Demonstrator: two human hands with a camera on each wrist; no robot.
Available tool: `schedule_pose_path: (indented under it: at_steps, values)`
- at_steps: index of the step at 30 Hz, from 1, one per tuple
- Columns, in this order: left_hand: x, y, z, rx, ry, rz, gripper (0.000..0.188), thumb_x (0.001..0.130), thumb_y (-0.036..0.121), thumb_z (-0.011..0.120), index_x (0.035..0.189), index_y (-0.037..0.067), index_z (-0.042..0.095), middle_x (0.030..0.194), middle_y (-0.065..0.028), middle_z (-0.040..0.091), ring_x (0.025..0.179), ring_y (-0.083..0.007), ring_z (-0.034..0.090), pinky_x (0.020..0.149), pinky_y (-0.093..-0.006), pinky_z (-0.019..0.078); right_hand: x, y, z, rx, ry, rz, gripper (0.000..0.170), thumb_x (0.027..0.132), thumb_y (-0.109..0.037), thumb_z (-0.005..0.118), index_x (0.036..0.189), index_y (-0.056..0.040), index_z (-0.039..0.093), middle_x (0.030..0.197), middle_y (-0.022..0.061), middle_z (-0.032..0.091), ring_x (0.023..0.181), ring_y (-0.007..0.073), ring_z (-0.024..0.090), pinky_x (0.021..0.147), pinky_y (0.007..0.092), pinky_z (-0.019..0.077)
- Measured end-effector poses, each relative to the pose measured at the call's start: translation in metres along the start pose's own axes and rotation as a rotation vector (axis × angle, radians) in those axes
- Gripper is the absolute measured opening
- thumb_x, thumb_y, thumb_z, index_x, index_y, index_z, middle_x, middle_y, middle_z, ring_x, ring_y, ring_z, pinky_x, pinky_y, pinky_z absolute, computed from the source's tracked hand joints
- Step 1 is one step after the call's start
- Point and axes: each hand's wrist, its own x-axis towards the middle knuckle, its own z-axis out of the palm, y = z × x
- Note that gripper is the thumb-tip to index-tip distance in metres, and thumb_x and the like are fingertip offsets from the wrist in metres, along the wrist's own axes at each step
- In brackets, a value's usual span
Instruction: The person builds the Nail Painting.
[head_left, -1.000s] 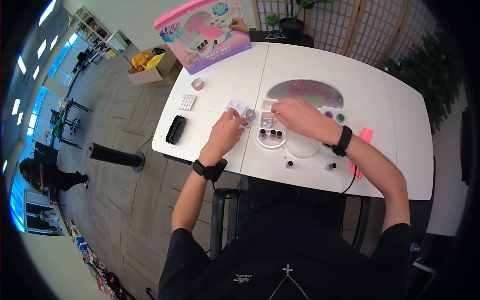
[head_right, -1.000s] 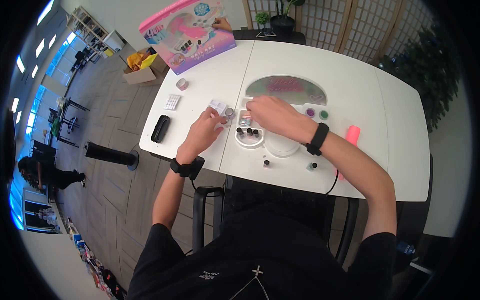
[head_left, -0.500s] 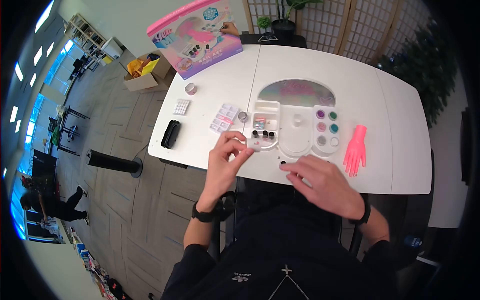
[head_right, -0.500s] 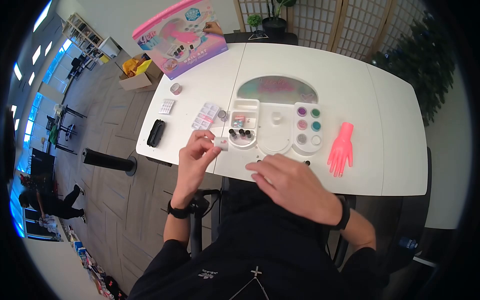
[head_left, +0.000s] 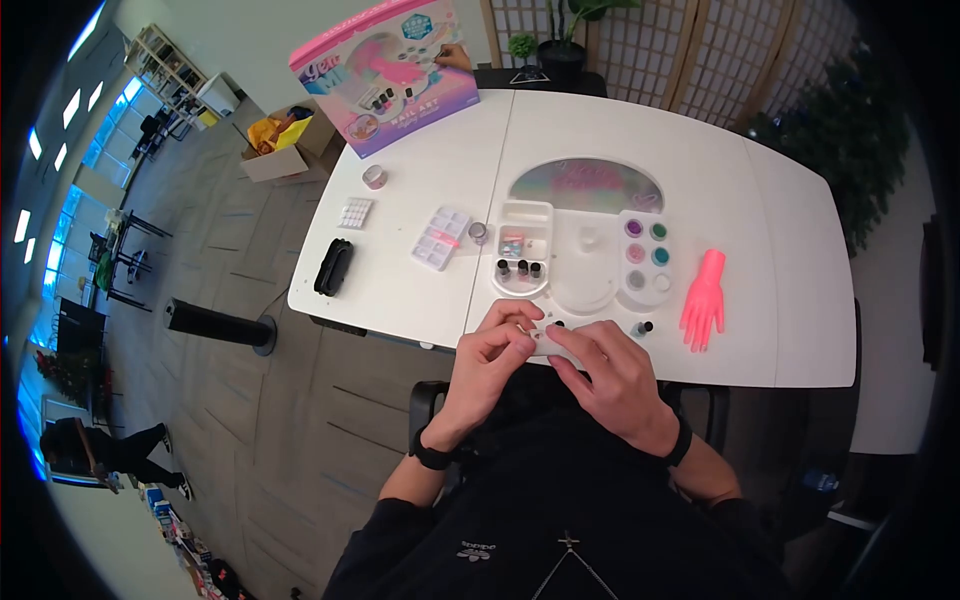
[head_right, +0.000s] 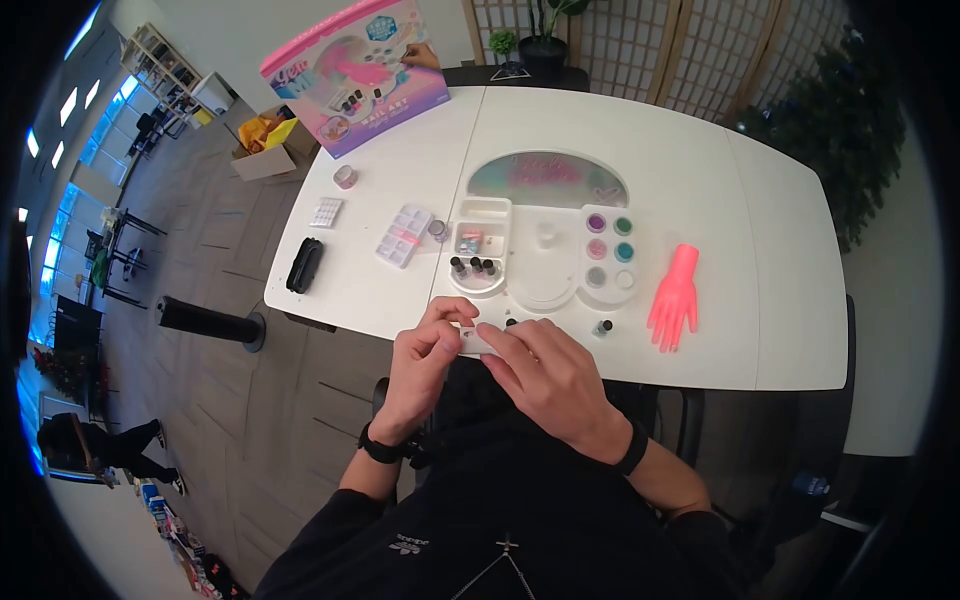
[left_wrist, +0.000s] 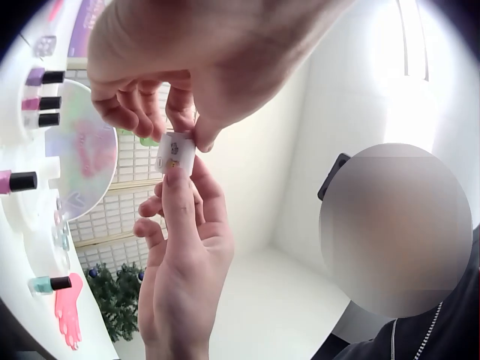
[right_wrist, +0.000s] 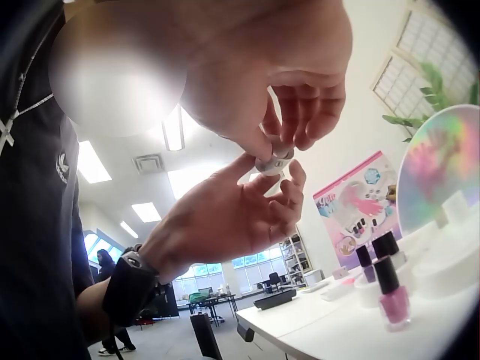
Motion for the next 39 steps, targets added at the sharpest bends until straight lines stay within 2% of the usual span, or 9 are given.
schedule_pose_path:
  at_steps: [7, 14, 23, 26, 29, 30, 33, 34, 39]
  values:
    - [-0.002, 0.013, -0.004, 0.009, -0.177, 0.027, 0.01, 0.097, -0.004, 0.074, 0.105, 0.0, 0.078, 0.157, -0.0132, 0.052, 0.139, -0.0214, 0.049, 0.111, -0.0364, 0.0479, 0.001, 0.0, -0.012, 0.501, -0.194, 0.401, 0.022, 0.107, -0.015, 0.072, 0.124, -0.0007, 0.07, 0.095, 0.0086, 0.064, 0.078, 0.0186, 0.065, 0.072, 0.034, 0.0536]
    - [-0.002, 0.021, -0.002, 0.039, -0.224, 0.009, 0.026, 0.088, -0.001, 0.084, 0.113, 0.002, 0.083, 0.165, -0.0199, 0.048, 0.149, -0.0292, 0.046, 0.117, -0.0453, 0.0402, -0.004, 0.013, -0.012, 0.953, -0.391, 0.731, 0.035, 0.119, -0.029, 0.048, 0.116, 0.0006, 0.067, 0.086, 0.0024, 0.06, 0.078, 0.0106, 0.056, 0.073, 0.029, 0.0482]
    - [0.002, 0.016, 0.0, 0.296, -0.159, 0.138, 0.023, 0.088, -0.003, 0.084, 0.109, 0.004, 0.084, 0.16, -0.0159, 0.056, 0.142, -0.0281, 0.053, 0.112, -0.0424, 0.0452, -0.003, 0.024, -0.009, 1.085, -0.523, 0.77, 0.047, 0.121, -0.036, 0.038, 0.113, 0.0002, 0.067, 0.086, 0.0005, 0.059, 0.077, 0.0096, 0.054, 0.074, 0.0278, 0.0475]
    - [0.003, 0.014, 0.002, 0.296, -0.112, 0.169, 0.015, 0.092, 0.0, 0.084, 0.106, 0.004, 0.082, 0.158, -0.0131, 0.06, 0.136, -0.026, 0.058, 0.106, -0.0389, 0.0496, -0.006, 0.019, -0.011, 0.988, -0.407, 0.791, 0.035, 0.119, -0.028, 0.048, 0.116, 0.0003, 0.068, 0.086, 0.0029, 0.06, 0.078, 0.0108, 0.058, 0.072, 0.0283, 0.0496]
    - [0.004, 0.013, 0.005, 0.27, -0.039, 0.155, 0.006, 0.094, 0.002, 0.082, 0.1, 0.003, 0.081, 0.154, -0.0124, 0.063, 0.129, -0.0242, 0.06, 0.103, -0.0362, 0.0507, -0.011, 0.001, -0.009, 0.463, -0.003, 0.438, 0.015, 0.11, -0.013, 0.065, 0.118, -0.0006, 0.07, 0.085, 0.0071, 0.062, 0.078, 0.0145, 0.063, 0.068, 0.03, 0.0522]
    - [0.004, 0.012, 0.006, 0.263, -0.021, 0.143, 0.004, 0.095, 0.002, 0.082, 0.098, 0.002, 0.081, 0.154, -0.0122, 0.063, 0.128, -0.0236, 0.061, 0.102, -0.0355, 0.0508, -0.02, 0.008, -0.008, 0.3, 0.022, 0.256, 0.028, 0.094, -0.002, 0.082, 0.121, -0.0044, 0.071, 0.09, 0.0085, 0.063, 0.078, 0.0187, 0.066, 0.065, 0.0326, 0.0544]
    - [0.004, 0.012, 0.009, 0.273, 0.005, 0.13, 0.003, 0.096, 0.003, 0.081, 0.094, 0.001, 0.079, 0.152, -0.0116, 0.064, 0.126, -0.0224, 0.061, 0.101, -0.0343, 0.0508, -0.014, 0.007, -0.005, 0.077, 0.114, -0.056, 0.043, 0.086, -0.005, 0.089, 0.125, -0.0079, 0.073, 0.097, 0.0056, 0.064, 0.078, 0.0202, 0.066, 0.065, 0.0345, 0.0553]
    - [0.004, 0.012, 0.01, 0.282, 0.007, 0.129, 0.005, 0.097, 0.003, 0.08, 0.093, 0.001, 0.079, 0.152, -0.0115, 0.064, 0.125, -0.022, 0.061, 0.101, -0.034, 0.0508, -0.014, 0.006, -0.006, 0.048, 0.094, -0.068, 0.052, 0.081, -0.005, 0.093, 0.128, -0.0095, 0.074, 0.103, 0.0043, 0.065, 0.078, 0.0202, 0.066, 0.066, 0.0352, 0.0556]
    - [0.0, 0.01, 0.015, 0.193, -0.036, 0.121, 0.004, 0.097, 0.001, 0.079, 0.094, 0.0, 0.076, 0.154, -0.012, 0.061, 0.128, -0.022, 0.059, 0.107, -0.0366, 0.0487, -0.012, 0.008, 0.0, -0.008, 0.107, -0.053, 0.05, 0.08, -0.004, 0.094, 0.126, -0.0089, 0.075, 0.107, 0.0056, 0.066, 0.083, 0.021, 0.068, 0.067, 0.035, 0.0562]
